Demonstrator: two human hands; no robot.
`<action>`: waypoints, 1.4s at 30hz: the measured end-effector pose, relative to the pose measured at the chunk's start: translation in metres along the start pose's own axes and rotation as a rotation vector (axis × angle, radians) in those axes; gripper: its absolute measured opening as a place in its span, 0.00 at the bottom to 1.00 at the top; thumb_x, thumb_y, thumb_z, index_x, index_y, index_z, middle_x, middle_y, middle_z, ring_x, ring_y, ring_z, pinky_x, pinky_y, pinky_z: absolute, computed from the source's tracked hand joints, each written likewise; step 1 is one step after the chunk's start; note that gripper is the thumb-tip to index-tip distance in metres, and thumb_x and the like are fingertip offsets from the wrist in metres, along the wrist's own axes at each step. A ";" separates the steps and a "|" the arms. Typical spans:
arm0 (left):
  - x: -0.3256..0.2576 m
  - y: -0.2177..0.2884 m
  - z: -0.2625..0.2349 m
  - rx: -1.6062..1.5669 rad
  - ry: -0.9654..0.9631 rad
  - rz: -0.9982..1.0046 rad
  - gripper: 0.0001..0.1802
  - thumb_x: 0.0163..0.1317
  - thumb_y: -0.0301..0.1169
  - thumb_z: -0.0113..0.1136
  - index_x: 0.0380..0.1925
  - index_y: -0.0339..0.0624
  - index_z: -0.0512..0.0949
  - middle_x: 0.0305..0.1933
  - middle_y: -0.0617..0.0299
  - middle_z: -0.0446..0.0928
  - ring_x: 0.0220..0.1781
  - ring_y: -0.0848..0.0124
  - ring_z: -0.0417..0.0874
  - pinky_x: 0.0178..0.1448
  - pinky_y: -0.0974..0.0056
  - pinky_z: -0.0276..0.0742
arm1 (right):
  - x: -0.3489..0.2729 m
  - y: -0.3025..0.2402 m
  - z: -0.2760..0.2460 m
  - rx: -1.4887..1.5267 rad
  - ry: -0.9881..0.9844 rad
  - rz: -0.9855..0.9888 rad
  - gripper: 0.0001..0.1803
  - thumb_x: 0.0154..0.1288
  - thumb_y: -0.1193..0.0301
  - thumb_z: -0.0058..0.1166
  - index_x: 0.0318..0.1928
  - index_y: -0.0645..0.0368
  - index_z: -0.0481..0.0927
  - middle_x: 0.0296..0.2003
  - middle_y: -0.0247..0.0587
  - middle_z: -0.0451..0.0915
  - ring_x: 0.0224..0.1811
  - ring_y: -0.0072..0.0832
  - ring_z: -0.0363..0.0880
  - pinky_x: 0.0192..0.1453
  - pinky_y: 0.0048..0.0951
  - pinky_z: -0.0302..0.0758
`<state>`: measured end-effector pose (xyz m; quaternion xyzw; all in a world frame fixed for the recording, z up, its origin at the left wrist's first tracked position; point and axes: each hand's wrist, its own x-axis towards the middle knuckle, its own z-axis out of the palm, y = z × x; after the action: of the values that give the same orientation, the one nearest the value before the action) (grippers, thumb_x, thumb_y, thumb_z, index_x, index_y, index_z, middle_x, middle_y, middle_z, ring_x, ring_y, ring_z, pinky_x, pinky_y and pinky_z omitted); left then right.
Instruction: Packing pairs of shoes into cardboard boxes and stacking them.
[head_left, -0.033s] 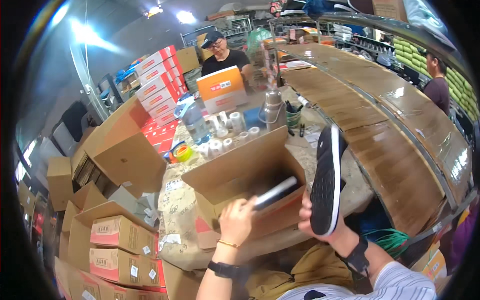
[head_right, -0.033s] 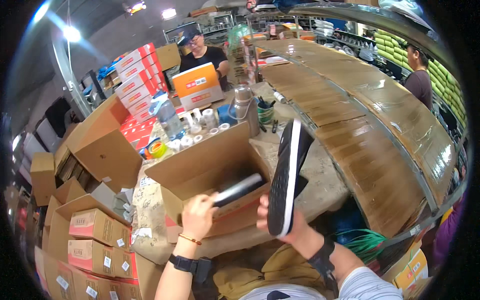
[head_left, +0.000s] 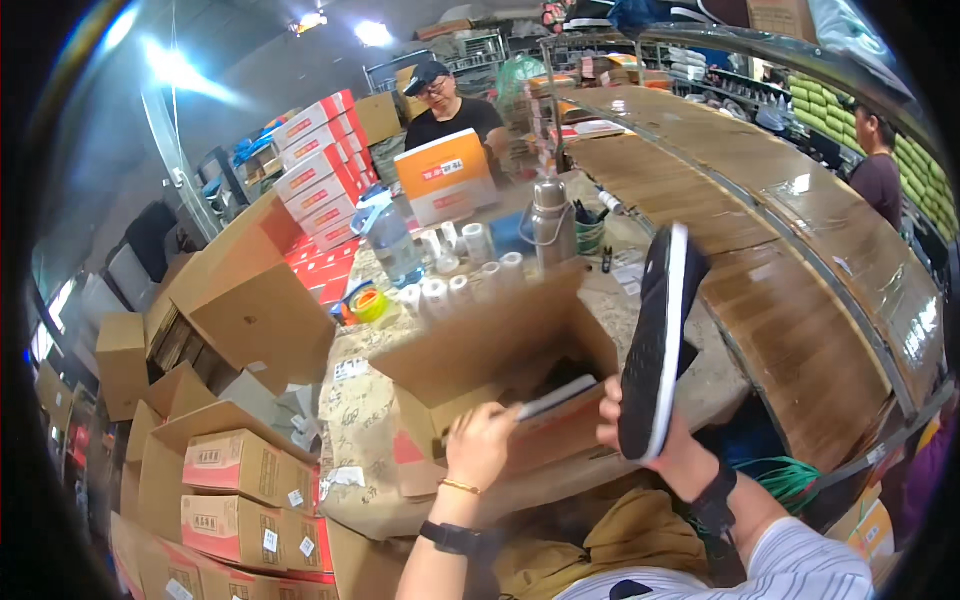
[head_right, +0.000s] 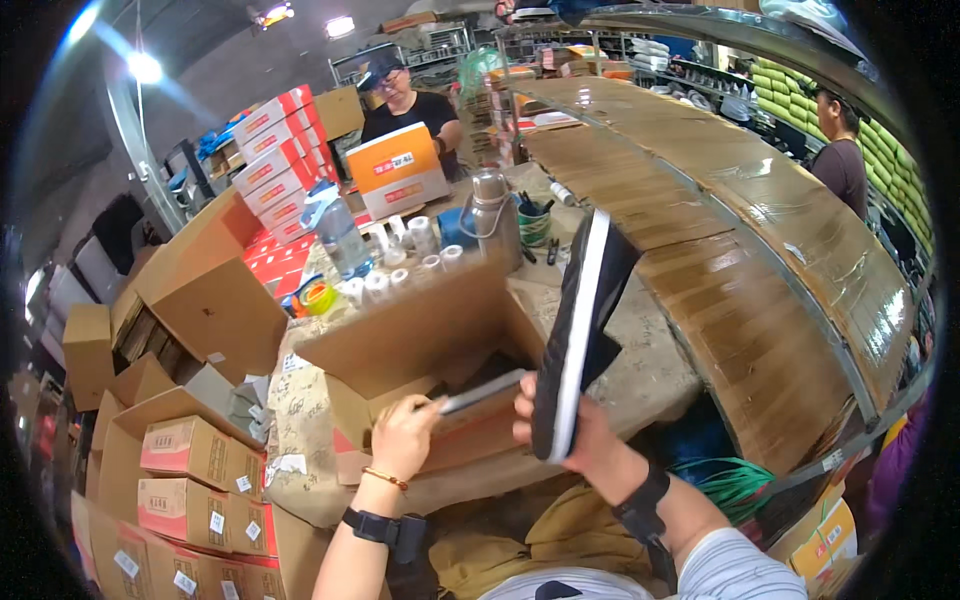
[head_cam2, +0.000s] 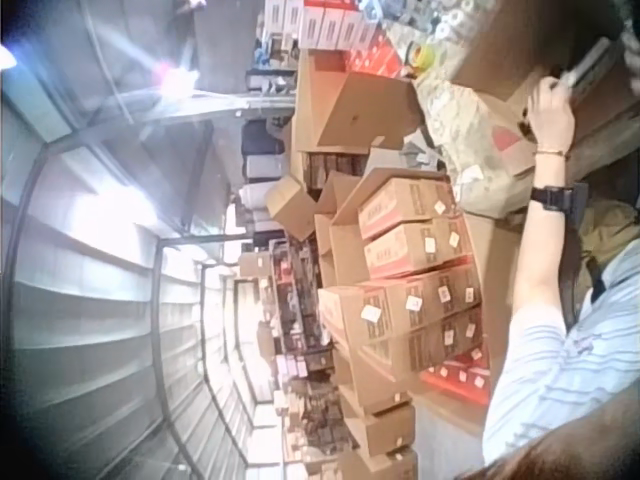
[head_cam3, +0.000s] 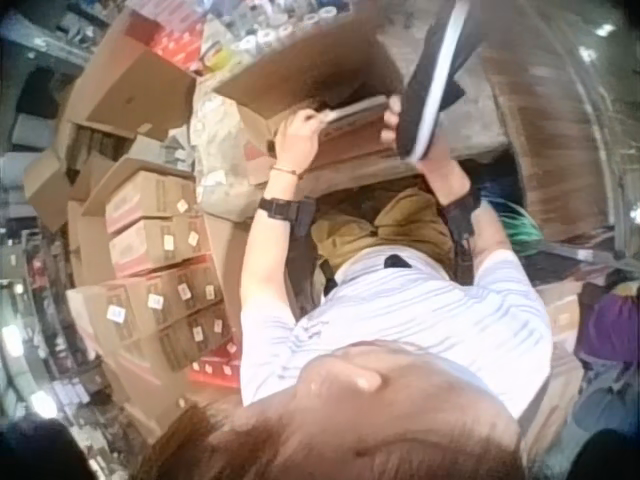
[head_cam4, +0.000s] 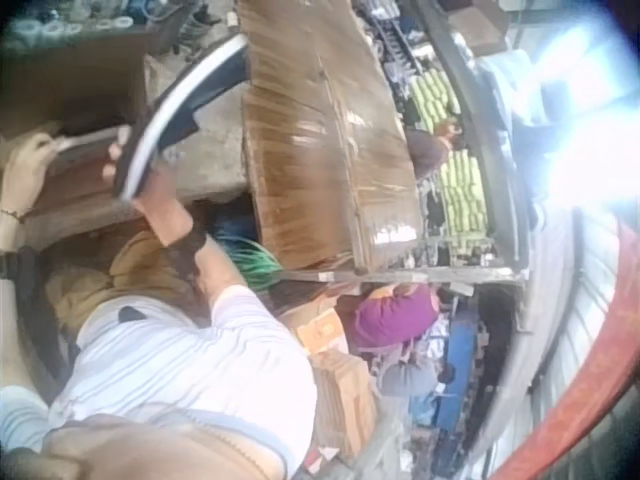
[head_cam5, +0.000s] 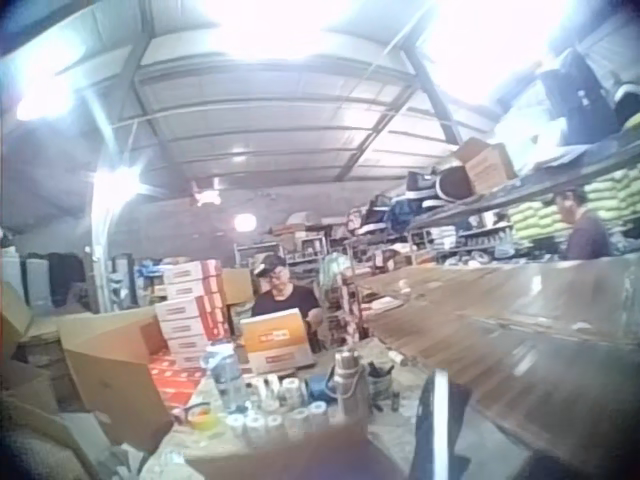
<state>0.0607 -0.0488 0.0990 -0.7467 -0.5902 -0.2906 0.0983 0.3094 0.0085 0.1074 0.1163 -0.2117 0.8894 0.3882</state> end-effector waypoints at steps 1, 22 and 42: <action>-0.005 -0.001 -0.002 0.015 -0.007 -0.017 0.17 0.49 0.26 0.61 0.42 0.49 0.81 0.40 0.60 0.76 0.40 0.60 0.77 0.46 0.57 0.73 | 0.019 0.001 0.004 -0.278 -0.009 -0.099 0.29 0.64 0.60 0.55 0.59 0.63 0.65 0.44 0.34 0.70 0.44 0.27 0.69 0.50 0.32 0.70; 0.010 -0.071 -0.009 -0.153 0.181 -0.512 0.69 0.38 0.35 0.76 0.69 0.43 0.31 0.69 0.36 0.45 0.71 0.45 0.52 0.71 0.49 0.54 | 0.100 -0.027 -0.120 -2.201 0.593 -0.119 0.25 0.63 0.67 0.52 0.59 0.61 0.67 0.48 0.50 0.75 0.51 0.44 0.74 0.54 0.39 0.70; 0.048 -0.058 -0.067 0.195 -0.836 -0.267 0.60 0.37 0.60 0.66 0.70 0.61 0.47 0.68 0.34 0.51 0.70 0.41 0.53 0.66 0.26 0.39 | 0.149 -0.052 -0.023 -2.267 -0.558 0.476 0.59 0.22 0.46 0.73 0.63 0.47 0.67 0.64 0.60 0.55 0.66 0.57 0.54 0.66 0.50 0.58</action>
<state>-0.0091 -0.0257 0.1685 -0.7044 -0.6951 0.0830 -0.1173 0.2465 0.1461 0.1571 -0.1460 -0.9704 0.1891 0.0354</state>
